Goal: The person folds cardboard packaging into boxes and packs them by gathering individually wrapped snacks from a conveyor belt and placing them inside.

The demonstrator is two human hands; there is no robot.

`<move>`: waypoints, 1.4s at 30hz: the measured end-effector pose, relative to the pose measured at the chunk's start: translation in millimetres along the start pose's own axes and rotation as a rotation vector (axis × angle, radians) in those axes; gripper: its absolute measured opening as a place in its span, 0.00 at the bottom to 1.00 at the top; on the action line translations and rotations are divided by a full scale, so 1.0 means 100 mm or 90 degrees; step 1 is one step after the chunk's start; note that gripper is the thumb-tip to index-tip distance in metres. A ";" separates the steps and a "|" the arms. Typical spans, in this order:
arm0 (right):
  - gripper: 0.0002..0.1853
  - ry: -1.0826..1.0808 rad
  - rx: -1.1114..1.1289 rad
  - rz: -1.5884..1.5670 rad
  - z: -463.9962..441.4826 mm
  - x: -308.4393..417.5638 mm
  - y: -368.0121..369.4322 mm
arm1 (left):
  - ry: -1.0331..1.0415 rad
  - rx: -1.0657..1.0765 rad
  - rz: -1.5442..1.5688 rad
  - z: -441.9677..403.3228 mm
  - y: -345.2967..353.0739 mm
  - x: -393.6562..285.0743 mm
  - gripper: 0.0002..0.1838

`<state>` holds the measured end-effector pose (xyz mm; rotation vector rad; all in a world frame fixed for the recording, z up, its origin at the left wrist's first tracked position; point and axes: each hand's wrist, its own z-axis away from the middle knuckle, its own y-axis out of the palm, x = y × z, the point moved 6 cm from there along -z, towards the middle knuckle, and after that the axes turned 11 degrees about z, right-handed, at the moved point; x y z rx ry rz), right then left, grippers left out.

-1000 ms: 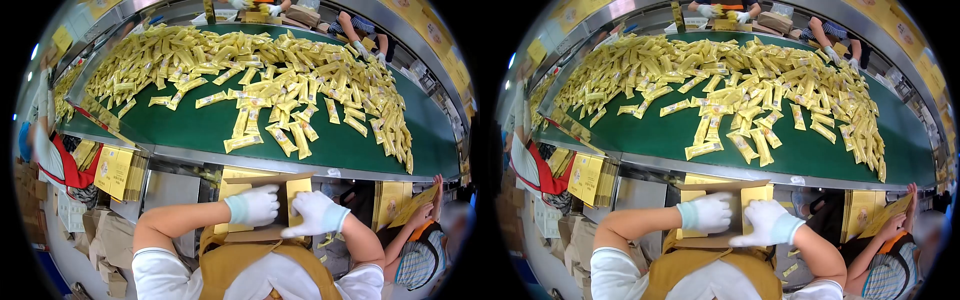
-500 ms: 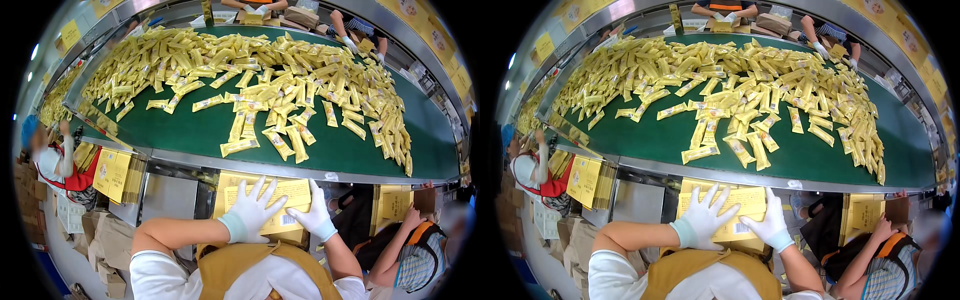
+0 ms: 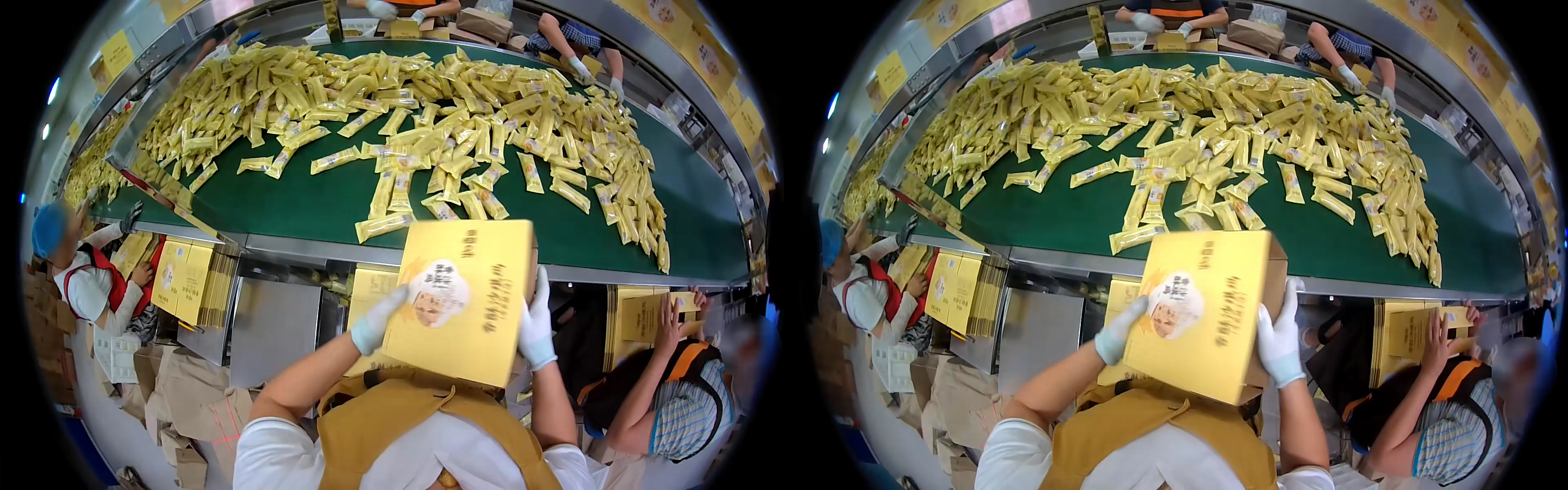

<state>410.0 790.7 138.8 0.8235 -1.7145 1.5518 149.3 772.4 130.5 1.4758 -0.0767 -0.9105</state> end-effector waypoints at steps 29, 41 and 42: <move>0.31 0.221 0.223 0.174 0.39 -0.58 0.76 | 0.215 -0.445 -0.754 0.36 -1.04 0.06 0.31; 0.51 -0.055 0.204 0.544 -2.02 0.25 1.16 | 0.185 -0.468 -1.320 -1.53 -0.79 -1.38 0.41; 0.50 -0.072 0.206 0.575 -2.06 0.26 1.20 | 0.136 -0.474 -1.337 -1.61 -0.82 -1.41 0.41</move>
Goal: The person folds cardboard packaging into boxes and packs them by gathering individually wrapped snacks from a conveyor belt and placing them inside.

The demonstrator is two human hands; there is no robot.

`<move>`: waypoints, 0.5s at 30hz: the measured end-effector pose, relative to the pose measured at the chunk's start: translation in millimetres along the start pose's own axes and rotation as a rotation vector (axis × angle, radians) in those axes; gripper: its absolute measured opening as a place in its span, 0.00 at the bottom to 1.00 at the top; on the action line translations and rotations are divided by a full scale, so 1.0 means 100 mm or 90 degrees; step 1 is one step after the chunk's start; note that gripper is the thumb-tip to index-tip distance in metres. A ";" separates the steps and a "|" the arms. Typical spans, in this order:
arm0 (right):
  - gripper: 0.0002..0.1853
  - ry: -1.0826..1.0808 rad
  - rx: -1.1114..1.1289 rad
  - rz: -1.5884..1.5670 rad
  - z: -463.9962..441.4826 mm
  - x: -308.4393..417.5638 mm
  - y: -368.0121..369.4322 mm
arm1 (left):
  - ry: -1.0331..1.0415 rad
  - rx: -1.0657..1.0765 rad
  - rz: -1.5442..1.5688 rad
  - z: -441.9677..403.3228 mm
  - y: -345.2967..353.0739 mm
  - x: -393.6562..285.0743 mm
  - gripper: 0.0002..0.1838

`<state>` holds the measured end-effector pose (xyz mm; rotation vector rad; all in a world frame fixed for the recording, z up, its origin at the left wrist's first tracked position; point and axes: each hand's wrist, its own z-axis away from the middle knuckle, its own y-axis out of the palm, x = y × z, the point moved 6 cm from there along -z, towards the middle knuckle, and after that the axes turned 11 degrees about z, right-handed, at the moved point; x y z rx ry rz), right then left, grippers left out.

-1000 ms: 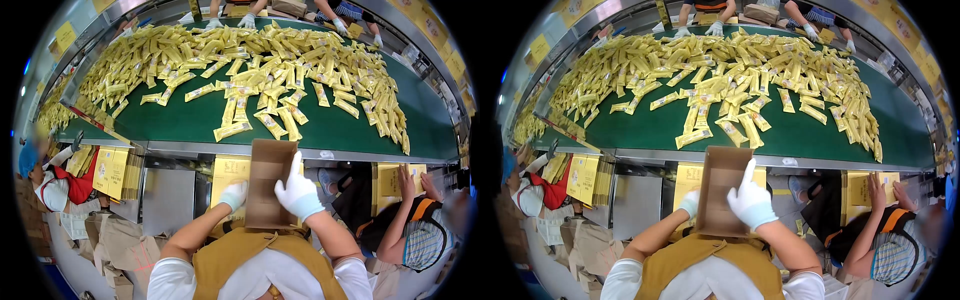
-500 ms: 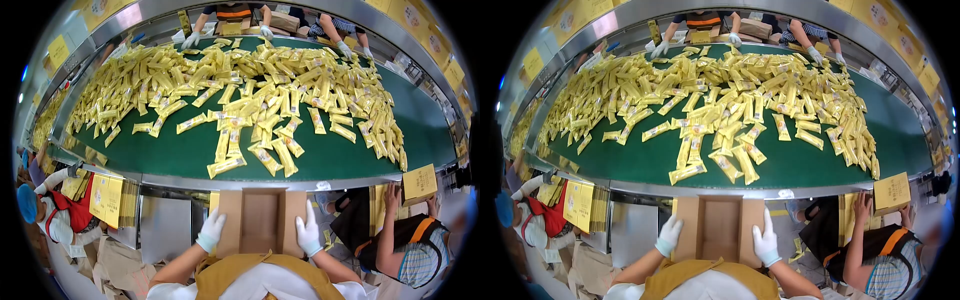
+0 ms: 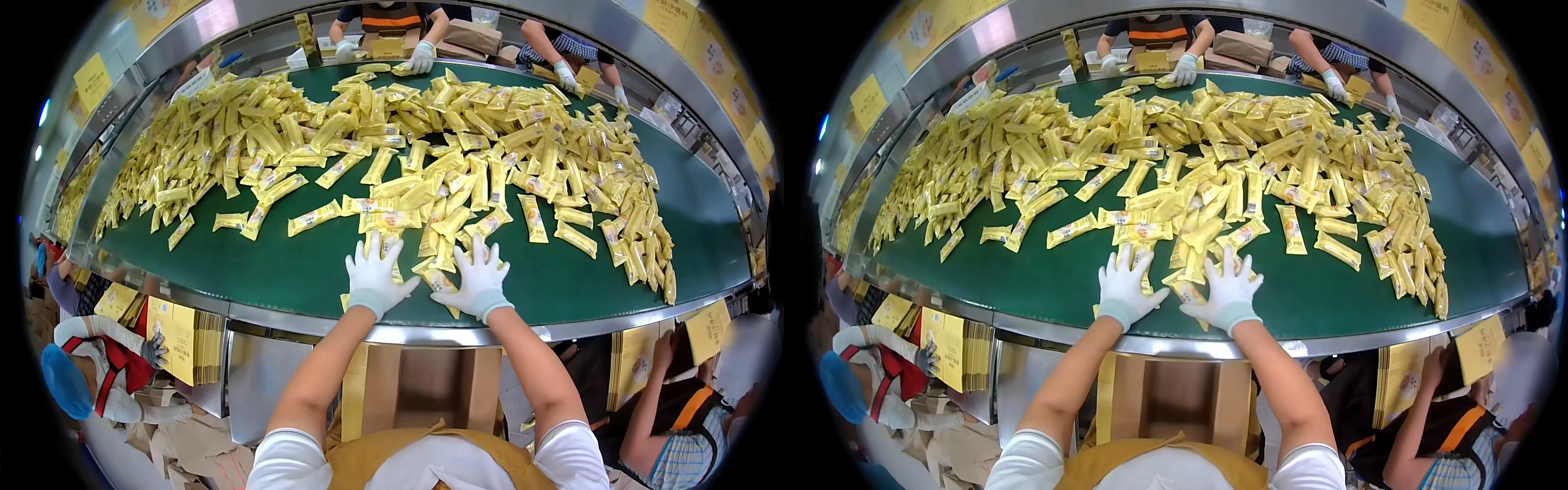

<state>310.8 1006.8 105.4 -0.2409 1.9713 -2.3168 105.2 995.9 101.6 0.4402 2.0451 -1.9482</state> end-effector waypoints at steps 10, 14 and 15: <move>0.31 -0.213 -0.122 0.091 0.26 -0.51 0.13 | 0.422 0.124 -0.015 0.44 -0.19 0.30 0.40; 0.30 -0.188 -0.178 0.082 0.55 -0.76 0.22 | 0.373 0.093 0.013 0.76 -0.16 0.66 0.41; 0.30 -0.174 -0.239 0.099 0.66 -0.80 0.19 | 0.348 0.075 0.021 0.83 -0.12 0.77 0.39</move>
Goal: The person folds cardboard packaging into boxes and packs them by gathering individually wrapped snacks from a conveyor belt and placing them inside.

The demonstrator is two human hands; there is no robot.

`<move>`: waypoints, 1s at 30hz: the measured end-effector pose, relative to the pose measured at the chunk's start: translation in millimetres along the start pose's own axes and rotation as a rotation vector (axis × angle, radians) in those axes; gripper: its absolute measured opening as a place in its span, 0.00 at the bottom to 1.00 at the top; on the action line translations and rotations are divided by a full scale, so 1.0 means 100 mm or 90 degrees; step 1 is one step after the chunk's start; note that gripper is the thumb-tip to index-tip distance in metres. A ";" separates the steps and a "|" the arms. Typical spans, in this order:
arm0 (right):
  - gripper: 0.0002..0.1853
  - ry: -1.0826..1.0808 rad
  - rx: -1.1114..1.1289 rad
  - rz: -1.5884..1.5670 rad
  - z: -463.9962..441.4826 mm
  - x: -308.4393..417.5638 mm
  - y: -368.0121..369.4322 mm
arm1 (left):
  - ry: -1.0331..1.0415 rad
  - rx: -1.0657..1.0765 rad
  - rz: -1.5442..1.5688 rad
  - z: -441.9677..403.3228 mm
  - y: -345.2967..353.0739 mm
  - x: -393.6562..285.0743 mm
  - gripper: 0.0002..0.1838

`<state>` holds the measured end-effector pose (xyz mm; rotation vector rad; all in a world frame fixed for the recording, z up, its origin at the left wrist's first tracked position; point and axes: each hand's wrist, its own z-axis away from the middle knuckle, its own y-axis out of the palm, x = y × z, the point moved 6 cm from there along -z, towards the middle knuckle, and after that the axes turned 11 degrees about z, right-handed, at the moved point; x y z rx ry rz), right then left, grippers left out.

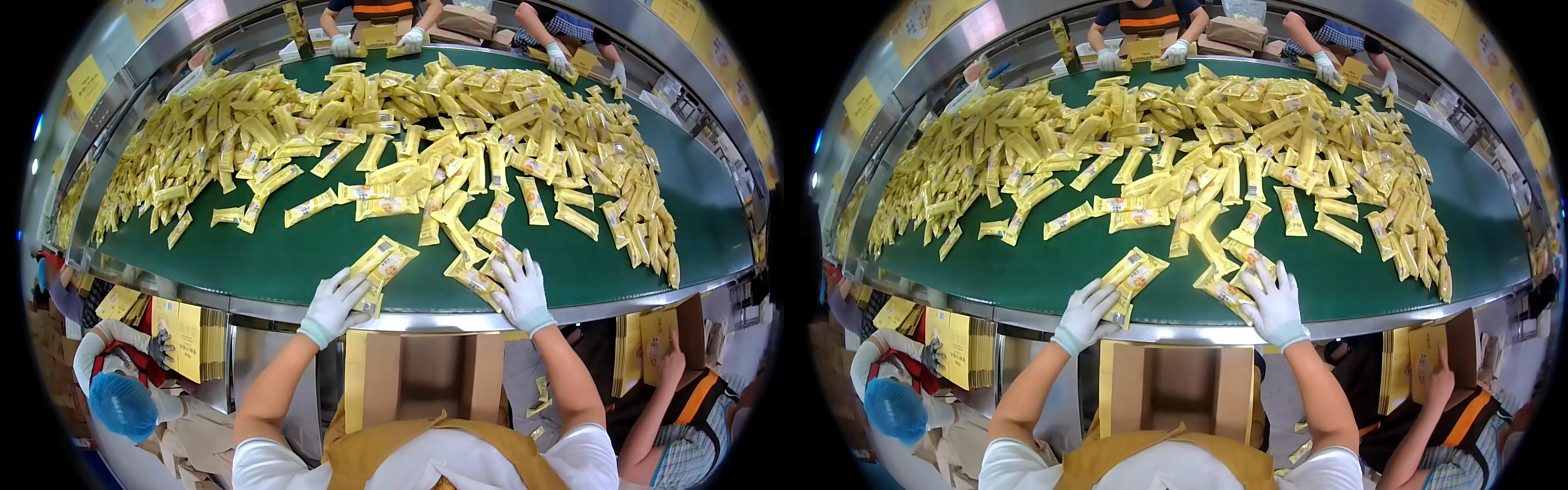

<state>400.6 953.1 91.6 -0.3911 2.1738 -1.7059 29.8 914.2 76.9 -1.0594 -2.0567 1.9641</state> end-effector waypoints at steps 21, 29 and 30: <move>0.19 0.157 0.160 -0.129 -0.27 0.32 0.05 | -0.390 0.018 -0.057 -0.91 0.18 -0.31 0.28; 0.22 0.235 0.249 -0.122 -0.52 -0.22 -0.42 | -0.404 -0.011 0.029 -0.83 -0.42 -0.10 0.25; 0.21 0.278 0.234 -0.100 -0.59 -0.30 -0.33 | -0.451 -0.018 0.022 -0.87 -0.45 0.02 0.25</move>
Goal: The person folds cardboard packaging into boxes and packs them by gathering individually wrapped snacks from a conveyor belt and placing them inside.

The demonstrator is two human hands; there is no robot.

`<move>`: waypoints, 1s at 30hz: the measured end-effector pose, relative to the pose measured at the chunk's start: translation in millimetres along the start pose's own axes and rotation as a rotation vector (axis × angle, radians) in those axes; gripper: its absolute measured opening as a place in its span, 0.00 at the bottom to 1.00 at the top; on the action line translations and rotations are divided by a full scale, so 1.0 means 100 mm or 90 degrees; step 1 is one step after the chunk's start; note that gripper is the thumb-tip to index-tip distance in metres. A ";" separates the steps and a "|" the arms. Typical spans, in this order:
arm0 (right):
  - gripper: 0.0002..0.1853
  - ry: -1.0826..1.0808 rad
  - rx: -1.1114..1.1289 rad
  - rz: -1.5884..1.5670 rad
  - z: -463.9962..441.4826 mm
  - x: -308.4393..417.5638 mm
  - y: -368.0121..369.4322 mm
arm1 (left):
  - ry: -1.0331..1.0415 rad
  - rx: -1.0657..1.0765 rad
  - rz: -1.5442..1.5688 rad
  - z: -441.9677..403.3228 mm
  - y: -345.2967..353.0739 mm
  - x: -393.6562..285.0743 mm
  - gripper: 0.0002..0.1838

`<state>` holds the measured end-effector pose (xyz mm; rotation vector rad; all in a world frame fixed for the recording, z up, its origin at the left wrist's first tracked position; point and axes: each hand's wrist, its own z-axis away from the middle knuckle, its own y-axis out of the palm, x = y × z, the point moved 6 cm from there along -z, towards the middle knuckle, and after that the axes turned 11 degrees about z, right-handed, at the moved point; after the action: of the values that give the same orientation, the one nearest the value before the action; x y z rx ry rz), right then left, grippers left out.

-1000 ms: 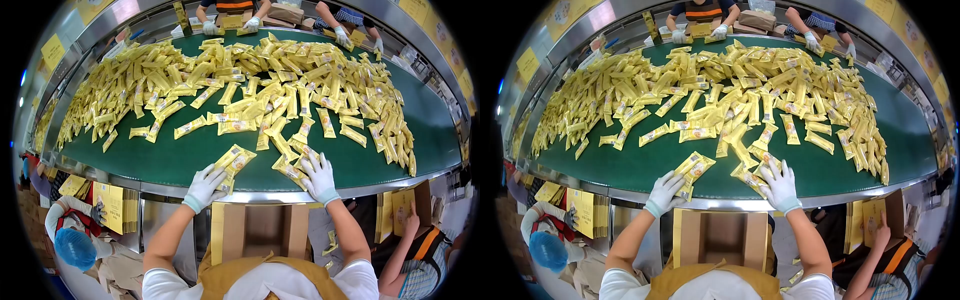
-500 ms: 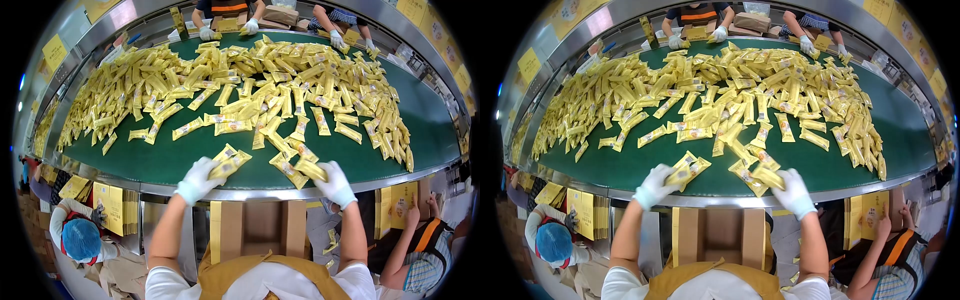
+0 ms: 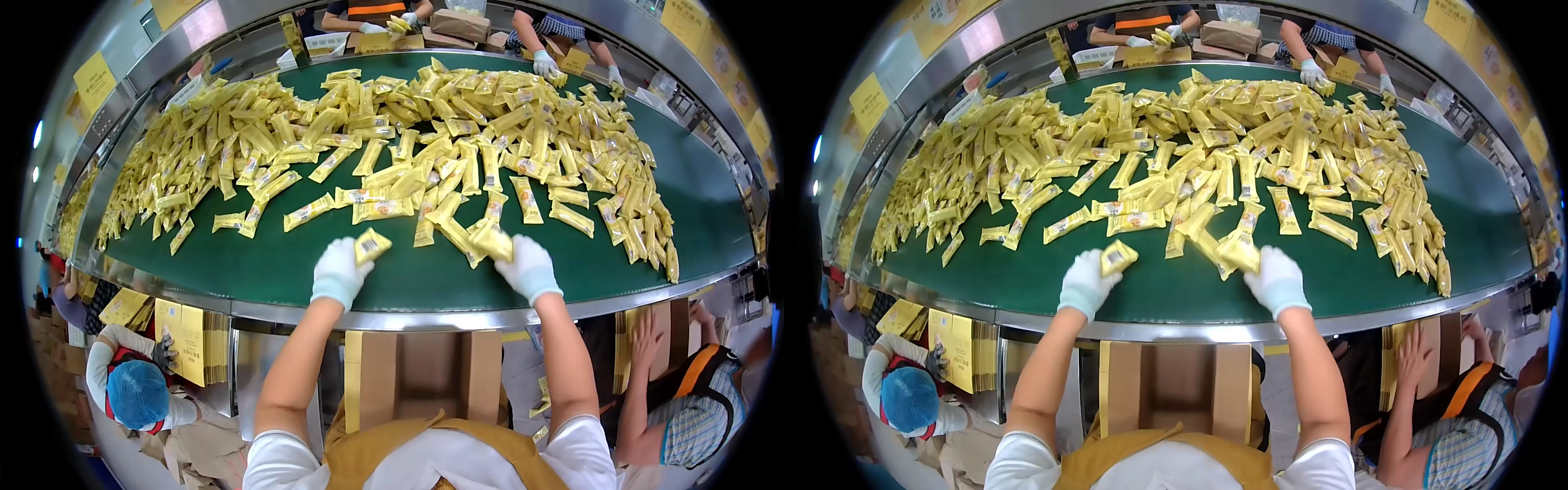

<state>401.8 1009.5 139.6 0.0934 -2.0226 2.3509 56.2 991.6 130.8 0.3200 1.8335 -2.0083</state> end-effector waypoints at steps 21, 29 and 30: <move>0.55 -0.101 0.016 0.191 0.23 -0.15 0.28 | 0.070 0.034 -0.091 0.18 0.22 0.27 0.62; 0.53 -0.108 0.159 -0.177 -0.30 0.35 -0.24 | 0.074 0.198 -0.088 0.19 0.11 0.36 0.64; 0.53 -0.081 0.174 -0.193 -0.39 0.43 -0.16 | 0.089 0.113 0.017 0.06 -0.03 0.47 0.59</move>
<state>359.1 1050.4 152.9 0.5302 -1.5814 2.4529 13.8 979.8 113.7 0.5469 1.7224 -2.1838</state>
